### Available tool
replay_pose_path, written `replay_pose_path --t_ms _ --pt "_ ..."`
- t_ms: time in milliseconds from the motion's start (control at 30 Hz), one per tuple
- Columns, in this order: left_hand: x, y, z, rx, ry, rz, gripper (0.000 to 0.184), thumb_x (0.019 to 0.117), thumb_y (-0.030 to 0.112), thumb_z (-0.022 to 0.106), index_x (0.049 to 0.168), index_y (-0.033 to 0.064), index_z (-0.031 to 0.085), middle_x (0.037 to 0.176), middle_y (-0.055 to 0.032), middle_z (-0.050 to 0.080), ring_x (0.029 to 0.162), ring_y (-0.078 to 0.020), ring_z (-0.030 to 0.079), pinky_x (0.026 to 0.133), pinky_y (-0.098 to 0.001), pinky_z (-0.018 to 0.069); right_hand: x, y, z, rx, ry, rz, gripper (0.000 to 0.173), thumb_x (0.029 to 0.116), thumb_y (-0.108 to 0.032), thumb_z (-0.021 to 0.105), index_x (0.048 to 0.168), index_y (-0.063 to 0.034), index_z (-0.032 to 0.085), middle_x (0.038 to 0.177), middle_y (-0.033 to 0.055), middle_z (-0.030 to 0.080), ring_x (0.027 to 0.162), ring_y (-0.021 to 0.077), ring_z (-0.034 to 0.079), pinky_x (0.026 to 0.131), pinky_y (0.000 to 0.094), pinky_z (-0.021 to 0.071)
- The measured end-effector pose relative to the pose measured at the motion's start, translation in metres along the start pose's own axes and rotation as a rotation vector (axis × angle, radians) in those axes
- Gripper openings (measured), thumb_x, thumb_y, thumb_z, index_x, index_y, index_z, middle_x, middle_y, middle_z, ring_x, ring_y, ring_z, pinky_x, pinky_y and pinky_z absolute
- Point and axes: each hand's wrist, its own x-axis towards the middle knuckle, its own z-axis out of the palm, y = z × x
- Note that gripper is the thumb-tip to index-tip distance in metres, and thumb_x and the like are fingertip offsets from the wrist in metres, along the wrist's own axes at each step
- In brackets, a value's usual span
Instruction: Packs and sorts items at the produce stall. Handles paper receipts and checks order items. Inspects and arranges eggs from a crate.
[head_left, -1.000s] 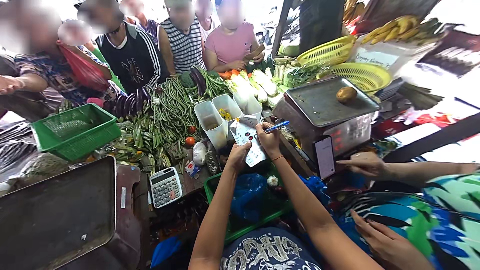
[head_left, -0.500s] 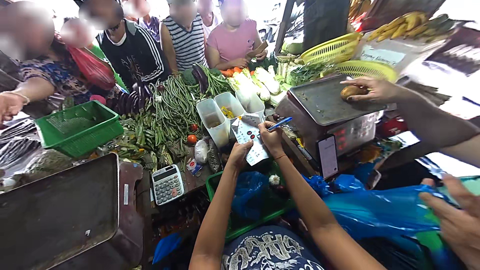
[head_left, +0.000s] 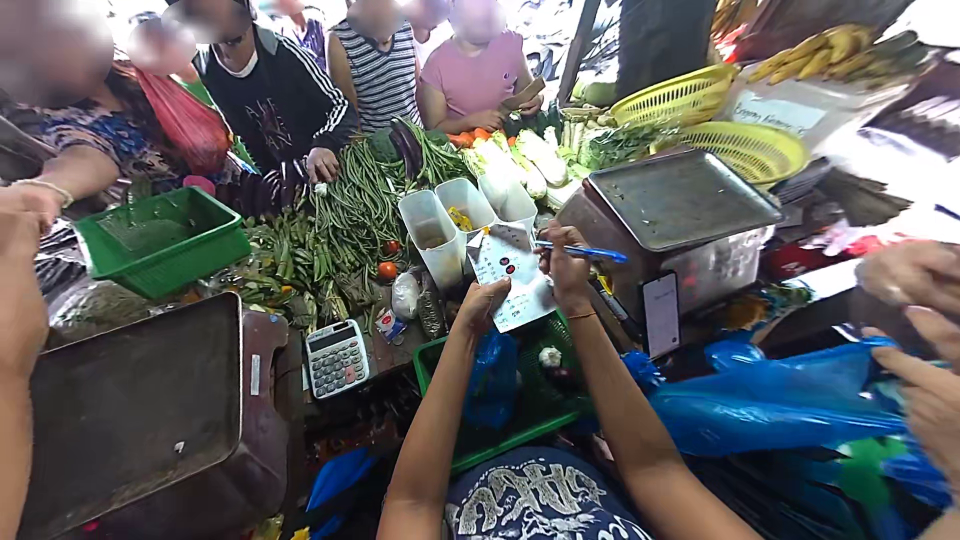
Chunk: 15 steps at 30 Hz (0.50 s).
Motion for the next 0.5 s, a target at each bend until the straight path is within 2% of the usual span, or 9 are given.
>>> replay_pose_path --t_ms 33,100,200,233,267,333,433,467,500 --pt "-0.003 -0.002 -0.005 0.019 0.005 0.007 0.031 0.0967 0.006 0.065 0.125 -0.0018 0.057 0.095 -0.0149 0.073 0.081 -0.0216 0.074 0.078 -0.038 0.0628 -0.002 -0.007 -0.006 -0.015 -0.014 0.001 0.041 0.1062 -0.052 0.048 0.121 -0.0184 0.066 0.088 0.0026 0.074 0.053 0.0085 0.06 0.047 0.0229 0.0509" --pt "-0.014 -0.008 -0.022 0.122 0.039 0.048 0.033 0.0956 0.005 0.066 0.126 -0.0036 0.057 0.096 -0.014 0.073 0.082 -0.0198 0.073 0.079 -0.0364 0.0623 -0.008 -0.014 -0.019 -0.172 -0.02 -0.018 0.047 0.1083 -0.052 0.043 0.125 -0.0152 0.067 0.092 0.0033 0.075 0.062 0.0114 0.066 0.057 0.0285 0.0567" --pt "-0.047 -0.02 -0.064 0.414 0.128 0.146 0.046 0.098 0.006 0.064 0.14 -0.0035 0.05 0.126 -0.0177 0.066 0.107 -0.0214 0.07 0.093 -0.0381 0.0594 -0.021 -0.011 -0.045 -0.519 -0.144 -0.042 0.035 0.1088 -0.026 0.049 0.136 -0.0075 0.061 0.108 0.0113 0.073 0.087 0.0208 0.074 0.082 0.044 0.0621" --pt "-0.063 -0.024 -0.075 0.536 0.204 0.209 0.047 0.098 0.009 0.064 0.141 -0.0037 0.05 0.131 -0.0183 0.064 0.113 -0.0214 0.068 0.096 -0.038 0.0583 -0.027 -0.011 -0.05 -0.61 -0.227 -0.008 0.034 0.1093 -0.023 0.048 0.137 -0.006 0.06 0.107 0.0111 0.074 0.089 0.0193 0.074 0.084 0.0427 0.062" --pt "-0.081 -0.03 -0.079 0.651 0.314 0.276 0.047 0.0976 0.015 0.066 0.139 -0.0035 0.052 0.131 -0.0181 0.065 0.116 -0.0212 0.067 0.098 -0.038 0.0571 -0.034 -0.013 -0.053 -0.689 -0.338 0.024 0.034 0.1093 -0.022 0.048 0.134 -0.0041 0.062 0.102 0.0108 0.074 0.086 0.0181 0.074 0.083 0.0406 0.0624" --pt "-0.115 -0.043 -0.066 0.874 0.53 0.34 0.058 0.0924 0.034 0.072 0.135 -0.0014 0.056 0.129 -0.0173 0.065 0.12 -0.0253 0.063 0.1 -0.0438 0.0537 -0.044 -0.021 -0.043 -0.889 -0.61 0.094 0.035 0.1081 -0.029 0.05 0.123 -0.0037 0.068 0.097 0.0131 0.074 0.086 0.0244 0.073 0.083 0.0474 0.0602" --pt "-0.135 -0.07 -0.026 1.231 0.508 0.255 0.089 0.0743 0.056 0.081 0.141 0.0037 0.055 0.135 -0.0205 0.059 0.126 -0.039 0.055 0.103 -0.0586 0.0465 -0.059 -0.048 0.017 -1.178 -0.943 0.109 0.044 0.1049 -0.042 0.054 0.111 -0.0018 0.072 0.106 0.0216 0.072 0.106 0.0409 0.068 0.091 0.0643 0.0505" --pt "-0.134 -0.08 -0.018 1.342 0.454 0.178 0.093 0.0739 0.054 0.082 0.147 0.0064 0.051 0.141 -0.0203 0.055 0.13 -0.0405 0.051 0.104 -0.0602 0.044 -0.066 -0.058 0.045 -1.237 -1.024 0.095 0.045 0.105 -0.042 0.054 0.109 -0.0006 0.072 0.109 0.0229 0.071 0.109 0.0424 0.067 0.091 0.0651 0.0493" --pt "-0.132 -0.09 -0.013 1.414 0.415 0.155 0.085 0.0769 0.041 0.083 0.146 0.0038 0.051 0.14 -0.0227 0.056 0.128 -0.0426 0.053 0.103 -0.0607 0.0448 -0.072 -0.067 0.073 -1.274 -1.1 0.07 0.043 0.1053 -0.039 0.055 0.11 0.0008 0.071 0.111 0.0242 0.071 0.11 0.0438 0.066 0.09 0.0661 0.0486"
